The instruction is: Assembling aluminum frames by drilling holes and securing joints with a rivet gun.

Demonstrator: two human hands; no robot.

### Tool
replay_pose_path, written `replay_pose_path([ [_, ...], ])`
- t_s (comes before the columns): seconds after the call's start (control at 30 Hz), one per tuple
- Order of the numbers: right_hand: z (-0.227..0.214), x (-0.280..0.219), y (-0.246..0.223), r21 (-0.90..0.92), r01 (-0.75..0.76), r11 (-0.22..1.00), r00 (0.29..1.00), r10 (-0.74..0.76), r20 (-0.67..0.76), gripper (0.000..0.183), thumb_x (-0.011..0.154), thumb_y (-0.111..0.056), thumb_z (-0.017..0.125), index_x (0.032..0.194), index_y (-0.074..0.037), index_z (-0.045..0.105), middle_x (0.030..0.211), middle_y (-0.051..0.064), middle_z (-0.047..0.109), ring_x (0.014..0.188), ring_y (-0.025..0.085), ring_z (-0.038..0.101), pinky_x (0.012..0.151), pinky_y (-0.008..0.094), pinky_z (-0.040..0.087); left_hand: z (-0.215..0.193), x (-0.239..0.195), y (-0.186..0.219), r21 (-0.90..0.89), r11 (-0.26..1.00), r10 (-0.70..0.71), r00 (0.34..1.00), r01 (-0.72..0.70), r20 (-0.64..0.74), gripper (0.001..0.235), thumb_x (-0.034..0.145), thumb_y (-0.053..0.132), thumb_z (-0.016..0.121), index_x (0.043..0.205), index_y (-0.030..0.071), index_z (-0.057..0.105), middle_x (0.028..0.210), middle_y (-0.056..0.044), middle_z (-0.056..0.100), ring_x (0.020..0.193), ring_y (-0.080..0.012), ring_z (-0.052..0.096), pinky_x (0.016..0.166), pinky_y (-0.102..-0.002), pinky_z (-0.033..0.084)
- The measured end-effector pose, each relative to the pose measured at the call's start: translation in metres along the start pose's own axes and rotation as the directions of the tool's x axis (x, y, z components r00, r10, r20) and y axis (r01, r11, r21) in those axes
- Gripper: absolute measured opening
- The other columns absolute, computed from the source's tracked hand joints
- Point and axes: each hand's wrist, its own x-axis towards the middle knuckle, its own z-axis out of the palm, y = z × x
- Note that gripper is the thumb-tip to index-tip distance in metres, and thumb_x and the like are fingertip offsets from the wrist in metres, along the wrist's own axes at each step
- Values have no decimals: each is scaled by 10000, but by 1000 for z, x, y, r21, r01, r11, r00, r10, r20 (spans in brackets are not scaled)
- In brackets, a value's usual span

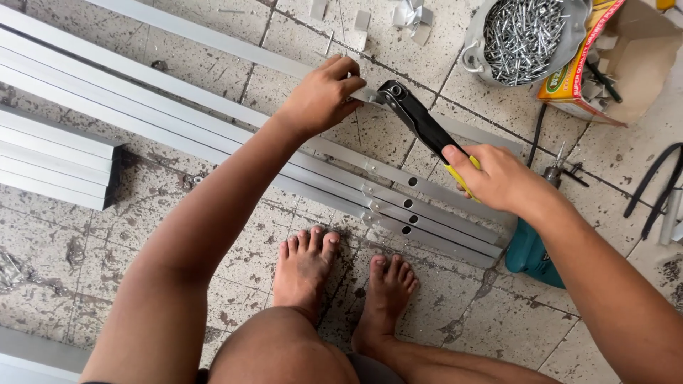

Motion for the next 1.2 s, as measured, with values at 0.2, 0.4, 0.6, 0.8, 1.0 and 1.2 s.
replay_pose_path([
  [0.2,13,7,8,-21,14,1000,995,-16,-101,881,897,-727,233,1334,-48,586,1209,218,633,1167,374,586,932,537,447,-21,14,40,42,978,-205,975,202,90,1086,777,412,934,1580,110,269,1344,-126,535,1177,-254,483,1039,-377,480],
  [0.4,43,36,32,-46,184,982,946,-190,-263,769,943,-684,284,896,-25,677,736,164,636,685,326,608,560,468,406,-30,78,56,-309,942,-33,950,134,311,613,705,237,942,1195,131,590,1194,-39,660,1115,-274,591,960,-421,459],
  [0.6,23,20,19,-105,177,979,960,-196,-202,582,922,-555,472,748,-32,656,602,116,595,559,275,580,514,394,408,-26,82,53,-492,845,22,905,211,426,271,706,65,917,891,120,727,830,-31,758,814,-228,744,786,-321,603],
  [0.8,-38,-43,-23,-389,0,921,992,50,119,393,841,-393,642,840,-19,761,668,139,721,574,259,717,510,358,549,-21,75,55,-555,806,47,913,205,406,271,742,1,864,980,77,759,833,-106,756,838,-311,752,883,-398,599],
  [1.0,21,29,31,-231,152,961,981,-120,150,444,886,-396,619,720,12,666,576,128,610,453,219,593,438,330,458,-20,72,61,-619,743,23,914,255,404,231,799,2,829,1009,49,744,875,-131,762,853,-316,752,883,-396,612],
  [1.2,-40,-35,-15,-385,72,920,983,1,185,454,844,-438,646,648,-31,686,541,105,662,458,203,631,439,307,478,15,70,53,-564,812,86,927,148,366,301,727,7,822,1012,70,749,865,-148,757,865,-386,737,860,-474,603],
])
